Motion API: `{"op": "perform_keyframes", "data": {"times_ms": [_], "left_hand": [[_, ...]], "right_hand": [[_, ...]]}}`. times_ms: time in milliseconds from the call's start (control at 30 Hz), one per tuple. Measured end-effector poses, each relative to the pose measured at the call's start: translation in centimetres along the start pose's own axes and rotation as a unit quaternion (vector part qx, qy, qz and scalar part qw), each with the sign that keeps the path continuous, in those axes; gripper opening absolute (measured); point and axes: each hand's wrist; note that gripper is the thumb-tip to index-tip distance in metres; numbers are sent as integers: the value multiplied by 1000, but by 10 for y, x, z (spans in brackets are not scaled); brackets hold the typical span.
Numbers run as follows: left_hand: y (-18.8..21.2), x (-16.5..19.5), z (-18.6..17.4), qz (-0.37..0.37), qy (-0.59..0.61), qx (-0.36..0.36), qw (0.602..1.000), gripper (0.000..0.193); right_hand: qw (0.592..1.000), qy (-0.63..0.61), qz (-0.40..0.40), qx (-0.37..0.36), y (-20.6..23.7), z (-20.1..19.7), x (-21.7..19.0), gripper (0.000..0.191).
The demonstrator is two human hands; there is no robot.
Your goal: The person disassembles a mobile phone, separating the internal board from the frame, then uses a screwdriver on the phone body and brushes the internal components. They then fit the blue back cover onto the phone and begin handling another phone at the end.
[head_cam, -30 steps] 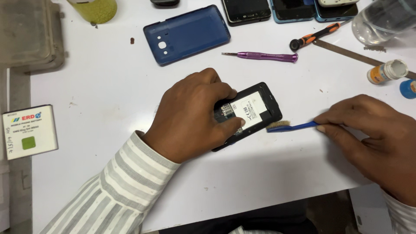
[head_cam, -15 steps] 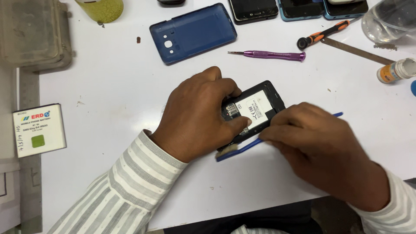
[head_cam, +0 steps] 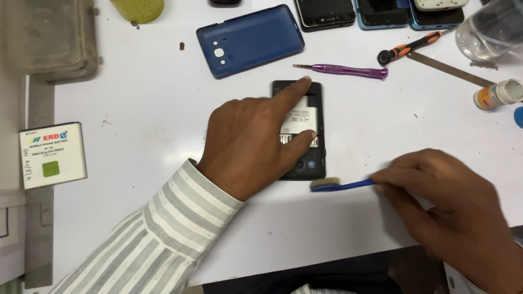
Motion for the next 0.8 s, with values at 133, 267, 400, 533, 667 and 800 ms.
{"op": "perform_keyframes", "data": {"times_ms": [133, 267, 400, 533, 667, 800], "left_hand": [[0, 2, 0, -64, -42, -74, 994, 71], [-1, 2, 1, -18, -15, -13, 1000, 62], [-1, 2, 2, -9, -17, -14, 1000, 59], [-2, 3, 2, -35, -22, -26, 999, 61], [-1, 4, 1, -24, -27, 2, 999, 58], [0, 3, 1, -63, -53, 1, 997, 51]], "right_hand": [[1000, 14, 22, 5, -1, 1, -2, 27], [998, 8, -50, 31, -7, 3, -16, 28], [987, 5, -145, 70, -17, 10, -38, 23], [981, -17, -173, 86, -20, 20, -53, 20], [984, -12, -156, 83, -18, 20, -48, 17], [990, -27, -109, 80, -11, 5, -29, 21]]}}
Point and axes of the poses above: each hand's wrist, its own y-axis away from the middle knuckle, its own z-axis out of the palm, x = y × z, and after that the axes turned 1 degree about y, right-handed
